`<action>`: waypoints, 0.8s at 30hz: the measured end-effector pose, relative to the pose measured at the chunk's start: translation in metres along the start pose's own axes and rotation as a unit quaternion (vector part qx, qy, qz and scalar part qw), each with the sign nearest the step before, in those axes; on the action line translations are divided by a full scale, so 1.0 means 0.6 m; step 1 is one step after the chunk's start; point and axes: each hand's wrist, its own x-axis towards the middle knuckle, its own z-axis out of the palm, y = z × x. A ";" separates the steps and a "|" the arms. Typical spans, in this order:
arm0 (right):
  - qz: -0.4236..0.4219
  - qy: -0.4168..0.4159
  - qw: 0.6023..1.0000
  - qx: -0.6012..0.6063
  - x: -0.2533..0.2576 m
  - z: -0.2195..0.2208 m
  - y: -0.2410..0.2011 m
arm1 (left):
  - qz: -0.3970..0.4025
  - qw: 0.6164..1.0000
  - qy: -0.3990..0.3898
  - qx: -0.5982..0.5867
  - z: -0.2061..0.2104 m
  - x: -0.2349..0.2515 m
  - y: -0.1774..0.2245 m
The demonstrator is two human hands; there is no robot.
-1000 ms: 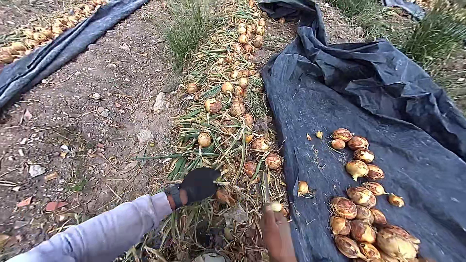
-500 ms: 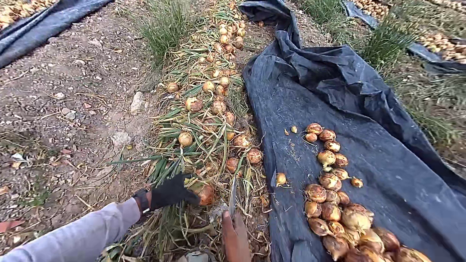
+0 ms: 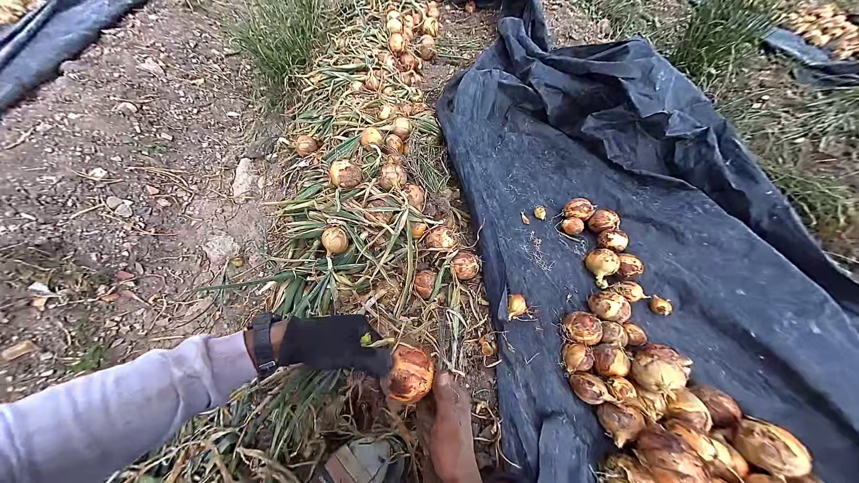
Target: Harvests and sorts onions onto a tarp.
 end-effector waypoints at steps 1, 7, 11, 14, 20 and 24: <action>0.016 0.001 0.999 -0.029 0.002 0.001 0.004 | -0.006 0.999 0.028 0.045 -0.008 -0.006 0.007; 0.095 0.000 0.995 -0.002 0.019 0.027 0.021 | 0.026 0.917 0.312 0.246 -0.009 -0.022 0.011; 0.128 -0.012 0.991 -0.024 0.005 0.031 0.047 | 0.242 0.920 0.239 0.193 0.039 -0.044 -0.032; 0.065 0.077 0.995 -0.015 -0.011 0.062 0.037 | 0.176 0.937 0.107 0.281 0.111 -0.028 -0.051; -0.041 0.080 0.981 -0.174 0.027 0.019 0.017 | -0.107 0.923 0.161 0.331 0.024 0.010 -0.068; -0.046 0.112 0.963 -0.239 0.127 -0.088 -0.104 | -0.262 0.892 -0.029 0.368 0.025 -0.087 -0.158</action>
